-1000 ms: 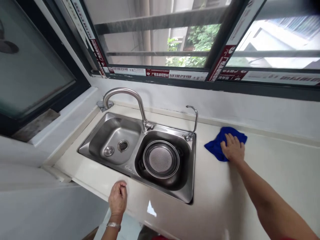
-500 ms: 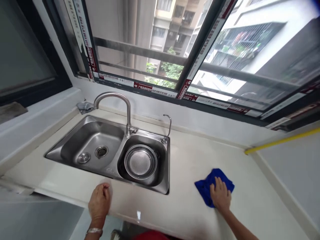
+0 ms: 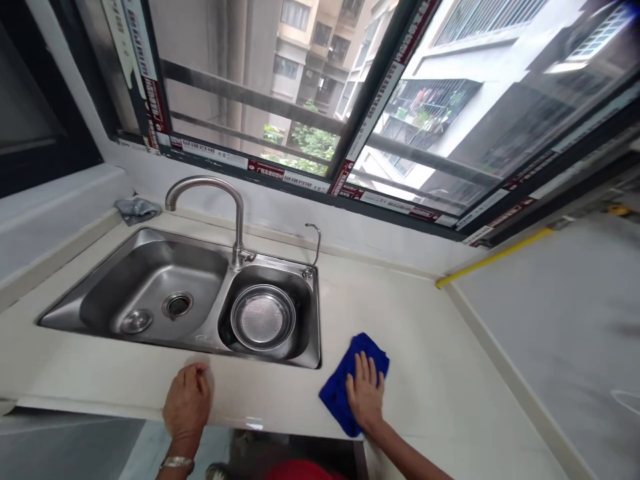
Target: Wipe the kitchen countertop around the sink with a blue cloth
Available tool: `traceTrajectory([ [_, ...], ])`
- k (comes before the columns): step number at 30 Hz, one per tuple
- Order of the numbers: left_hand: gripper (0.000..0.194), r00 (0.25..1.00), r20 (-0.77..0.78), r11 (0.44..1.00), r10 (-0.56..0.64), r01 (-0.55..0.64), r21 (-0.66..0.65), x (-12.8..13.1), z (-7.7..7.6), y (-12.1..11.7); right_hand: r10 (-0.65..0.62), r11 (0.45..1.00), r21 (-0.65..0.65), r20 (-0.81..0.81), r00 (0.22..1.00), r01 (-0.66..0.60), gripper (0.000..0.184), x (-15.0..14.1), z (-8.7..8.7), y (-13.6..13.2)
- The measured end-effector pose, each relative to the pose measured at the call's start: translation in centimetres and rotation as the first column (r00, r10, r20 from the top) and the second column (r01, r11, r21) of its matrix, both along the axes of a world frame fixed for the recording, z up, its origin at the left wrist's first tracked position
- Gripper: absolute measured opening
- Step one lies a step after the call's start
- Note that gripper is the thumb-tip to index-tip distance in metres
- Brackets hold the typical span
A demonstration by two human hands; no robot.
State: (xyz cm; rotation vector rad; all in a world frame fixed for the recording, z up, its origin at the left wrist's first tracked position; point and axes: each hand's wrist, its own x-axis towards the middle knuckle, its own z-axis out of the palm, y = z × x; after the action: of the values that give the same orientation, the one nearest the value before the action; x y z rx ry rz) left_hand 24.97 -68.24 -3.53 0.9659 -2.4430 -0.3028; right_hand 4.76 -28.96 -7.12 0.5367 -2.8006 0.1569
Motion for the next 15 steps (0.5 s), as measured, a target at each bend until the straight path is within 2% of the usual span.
traceTrajectory([
  [3, 0.025, 1.0, 0.019, 0.999, -0.025, 0.026, -0.022, 0.0, -0.2, -0.3, 0.086, 0.993, 0.072, 0.055, 0.995, -0.089, 0.065, -0.2, 1.6, -4.0],
  [6, 0.029, 0.998, 0.035, 0.999, -0.049, 0.049, 0.014, 0.0, -0.7, -0.6, 0.115, 0.984, 0.12, 0.113, 0.987, -0.129, 0.063, -2.1, 3.3, -7.6],
  [10, 0.033, 0.999, 0.038, 0.993, -0.026, 0.022, 0.118, 0.0, -0.8, -0.8, 0.135, 0.982, 0.106, 0.173, 0.976, -0.154, 0.063, -6.3, 4.7, -11.1],
  [15, 0.042, 0.993, 0.115, 0.939, 0.041, -0.078, 0.336, -0.1, 0.5, -0.8, 0.161, 0.984, 0.044, 0.204, 0.966, -0.173, 0.064, -12.5, 5.2, -14.0],
])
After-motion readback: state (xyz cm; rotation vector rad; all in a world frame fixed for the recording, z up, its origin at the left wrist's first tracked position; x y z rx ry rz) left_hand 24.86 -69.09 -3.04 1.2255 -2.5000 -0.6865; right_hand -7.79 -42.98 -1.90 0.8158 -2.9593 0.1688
